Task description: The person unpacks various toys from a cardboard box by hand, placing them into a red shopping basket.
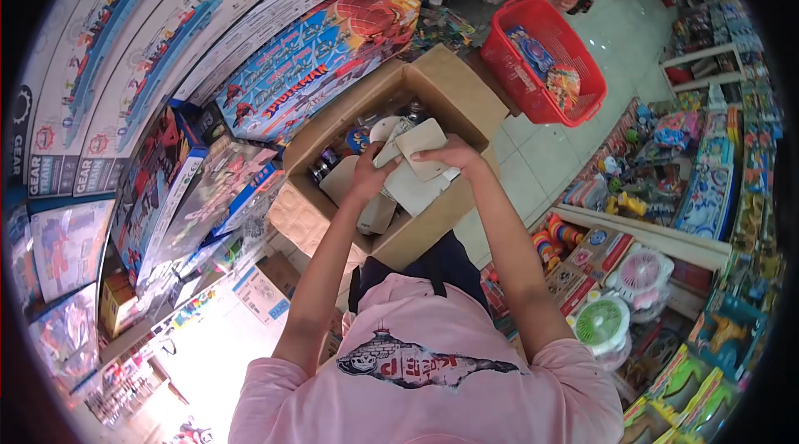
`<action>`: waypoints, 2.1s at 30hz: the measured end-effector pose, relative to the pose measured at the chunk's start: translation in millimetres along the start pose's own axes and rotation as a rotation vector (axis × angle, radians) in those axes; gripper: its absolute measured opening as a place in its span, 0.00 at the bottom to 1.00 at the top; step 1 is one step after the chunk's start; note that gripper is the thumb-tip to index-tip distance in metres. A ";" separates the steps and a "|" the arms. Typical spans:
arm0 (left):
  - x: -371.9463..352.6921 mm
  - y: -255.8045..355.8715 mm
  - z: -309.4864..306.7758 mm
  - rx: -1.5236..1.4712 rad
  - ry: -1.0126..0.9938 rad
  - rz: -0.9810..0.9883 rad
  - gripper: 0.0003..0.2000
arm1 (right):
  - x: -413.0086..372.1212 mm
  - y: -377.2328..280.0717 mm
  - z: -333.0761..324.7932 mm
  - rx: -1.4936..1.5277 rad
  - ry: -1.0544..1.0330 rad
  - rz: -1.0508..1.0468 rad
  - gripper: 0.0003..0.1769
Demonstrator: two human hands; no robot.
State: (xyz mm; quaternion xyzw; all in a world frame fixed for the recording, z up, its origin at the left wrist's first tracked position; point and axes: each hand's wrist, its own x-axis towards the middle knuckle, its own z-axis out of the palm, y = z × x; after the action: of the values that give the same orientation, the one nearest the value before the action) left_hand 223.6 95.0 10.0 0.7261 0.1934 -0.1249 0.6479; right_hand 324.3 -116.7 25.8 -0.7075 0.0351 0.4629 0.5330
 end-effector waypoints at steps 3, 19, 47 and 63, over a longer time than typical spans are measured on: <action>-15.9 14.6 10.2 0.046 0.065 0.167 0.25 | -47.6 -4.4 6.8 0.159 0.066 -0.143 0.38; -61.8 70.8 174.9 -0.098 -0.208 0.243 0.25 | -211.6 78.7 -91.8 0.385 0.408 -0.226 0.32; 32.2 171.5 348.2 -0.255 -0.235 0.068 0.24 | -221.9 88.4 -308.5 0.541 0.486 -0.269 0.32; 276.0 231.3 321.6 -0.267 -0.130 0.158 0.21 | -115.3 4.3 -398.3 0.614 0.672 -0.229 0.32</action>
State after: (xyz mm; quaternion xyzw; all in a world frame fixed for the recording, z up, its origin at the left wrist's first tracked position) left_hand 595.0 -210.1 55.7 0.6368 0.1085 -0.0934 0.7577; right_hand 502.3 -483.1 103.9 -0.6271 0.2626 0.1144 0.7243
